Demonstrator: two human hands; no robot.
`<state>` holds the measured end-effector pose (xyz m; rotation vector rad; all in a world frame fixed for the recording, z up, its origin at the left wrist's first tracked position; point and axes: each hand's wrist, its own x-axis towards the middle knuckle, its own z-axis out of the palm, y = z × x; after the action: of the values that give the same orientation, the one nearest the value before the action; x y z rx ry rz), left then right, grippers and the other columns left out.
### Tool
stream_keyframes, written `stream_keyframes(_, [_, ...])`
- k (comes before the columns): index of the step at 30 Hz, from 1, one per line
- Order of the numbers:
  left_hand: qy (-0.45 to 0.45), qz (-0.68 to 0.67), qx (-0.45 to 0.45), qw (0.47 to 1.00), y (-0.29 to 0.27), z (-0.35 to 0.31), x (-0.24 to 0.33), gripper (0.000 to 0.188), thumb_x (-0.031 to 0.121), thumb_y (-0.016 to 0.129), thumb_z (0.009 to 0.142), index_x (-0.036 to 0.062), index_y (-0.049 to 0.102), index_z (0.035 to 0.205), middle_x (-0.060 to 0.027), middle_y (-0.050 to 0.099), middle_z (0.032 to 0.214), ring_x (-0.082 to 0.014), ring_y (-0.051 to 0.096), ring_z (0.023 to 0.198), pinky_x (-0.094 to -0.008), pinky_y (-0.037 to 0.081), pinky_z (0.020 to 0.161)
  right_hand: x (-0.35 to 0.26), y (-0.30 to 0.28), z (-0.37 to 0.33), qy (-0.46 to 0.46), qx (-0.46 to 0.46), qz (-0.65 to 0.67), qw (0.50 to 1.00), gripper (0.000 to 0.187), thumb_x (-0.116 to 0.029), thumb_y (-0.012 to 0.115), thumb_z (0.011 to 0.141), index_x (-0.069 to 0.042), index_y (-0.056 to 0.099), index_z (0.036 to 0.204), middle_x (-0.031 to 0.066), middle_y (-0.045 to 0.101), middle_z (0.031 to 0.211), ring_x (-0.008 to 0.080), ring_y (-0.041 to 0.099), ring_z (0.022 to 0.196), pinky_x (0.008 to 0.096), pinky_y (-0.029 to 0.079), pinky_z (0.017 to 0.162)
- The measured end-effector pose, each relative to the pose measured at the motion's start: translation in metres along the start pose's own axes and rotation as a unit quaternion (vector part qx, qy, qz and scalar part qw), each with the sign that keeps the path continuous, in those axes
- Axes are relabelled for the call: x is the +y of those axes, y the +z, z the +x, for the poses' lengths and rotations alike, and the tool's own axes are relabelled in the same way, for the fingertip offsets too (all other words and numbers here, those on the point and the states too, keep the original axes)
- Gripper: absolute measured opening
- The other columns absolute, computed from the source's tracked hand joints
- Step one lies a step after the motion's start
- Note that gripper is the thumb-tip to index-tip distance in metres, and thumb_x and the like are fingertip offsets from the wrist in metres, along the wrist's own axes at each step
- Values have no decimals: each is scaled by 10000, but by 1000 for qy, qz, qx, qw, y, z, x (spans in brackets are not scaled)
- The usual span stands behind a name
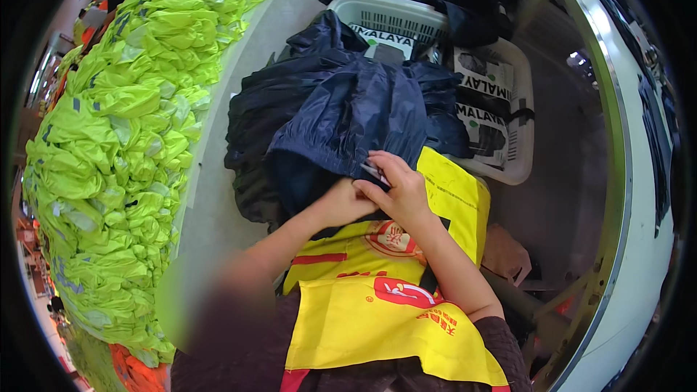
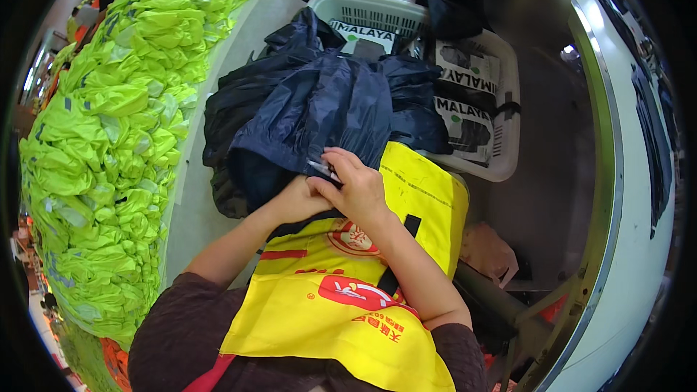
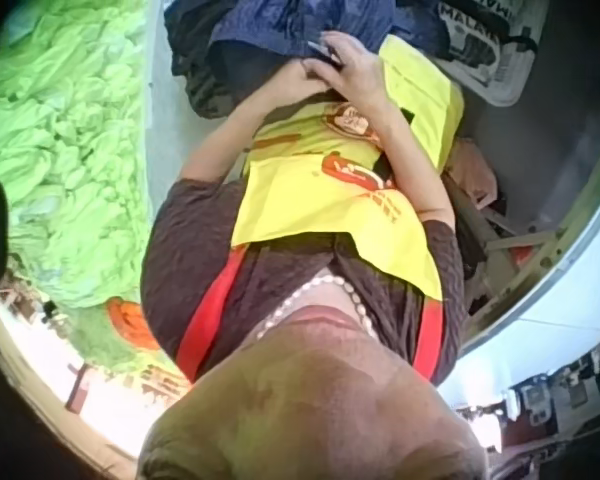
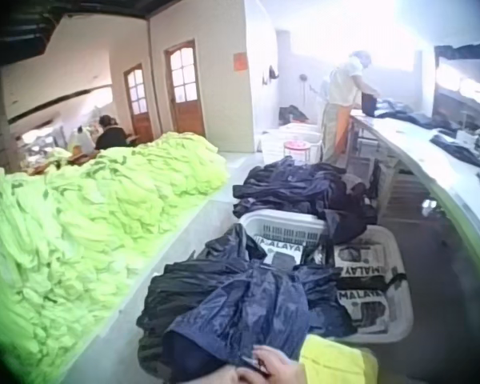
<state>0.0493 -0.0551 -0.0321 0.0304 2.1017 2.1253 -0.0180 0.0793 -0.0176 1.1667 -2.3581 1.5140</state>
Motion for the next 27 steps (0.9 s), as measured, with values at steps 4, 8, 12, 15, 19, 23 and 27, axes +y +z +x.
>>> stream_keyframes(4, [-178, 50, 29, 982, -22, 13, -8, 233, 47, 522, 842, 14, 557, 1070, -64, 617, 972, -168, 605, 840, -280, 493, 740, 15, -2, -16, -58, -24, -83, 995, 261, -148, 723, 677, -29, 586, 864, 111, 634, 890, 261, 640, 716, 311, 521, 593])
stream_keyframes(8, [-93, -308, 379, 868, -14, 54, -46, 305, 82, 534, 859, 29, 502, 1158, -115, 580, 1071, -179, 561, 964, -325, 471, 801, 6, -5, -9, -83, -50, -38, 995, 223, -62, 699, 633, -32, 568, 811, 103, 615, 805, 257, 616, 652, 310, 504, 549])
stream_keyframes(12, [-32, -424, 382, 821, -24, 78, -54, 297, 91, 529, 862, 29, 505, 1152, -114, 583, 1068, -180, 564, 958, -324, 471, 799, -18, 2, -11, -154, -127, -55, 978, 214, -110, 693, 663, -43, 545, 801, 87, 588, 790, 224, 608, 660, 305, 499, 540])
stream_keyframes(15, [-9, -447, 374, 812, -27, 82, -55, 292, 97, 526, 865, 30, 508, 1148, -113, 585, 1066, -181, 566, 953, -323, 472, 798, -3, 2, -13, -109, -180, -71, 975, 178, -128, 677, 684, -62, 546, 785, 58, 572, 757, 211, 602, 650, 310, 493, 533])
stream_keyframes(19, [4, -462, 367, 807, -27, 84, -58, 285, 106, 521, 868, 30, 512, 1143, -112, 588, 1063, -182, 569, 947, -322, 472, 796, 7, 1, -10, -76, -222, -31, 972, 179, -159, 701, 685, -52, 593, 779, 60, 594, 747, 231, 606, 644, 313, 498, 545])
stream_keyframes(23, [13, -466, 365, 806, -28, 87, -57, 279, 115, 516, 872, 30, 516, 1138, -111, 590, 1060, -183, 571, 940, -321, 472, 795, 13, -10, 30, 22, -46, 104, 993, 226, -136, 761, 691, -27, 605, 812, 98, 571, 743, 206, 582, 653, 284, 461, 554])
stream_keyframes(27, [15, -468, 367, 804, -31, 89, -58, 274, 123, 512, 875, 30, 520, 1132, -110, 593, 1057, -184, 574, 934, -320, 472, 793, 57, -15, 82, 130, 128, -83, 980, 386, -251, 728, 729, -12, 565, 984, 146, 603, 887, 287, 601, 749, 345, 484, 678])
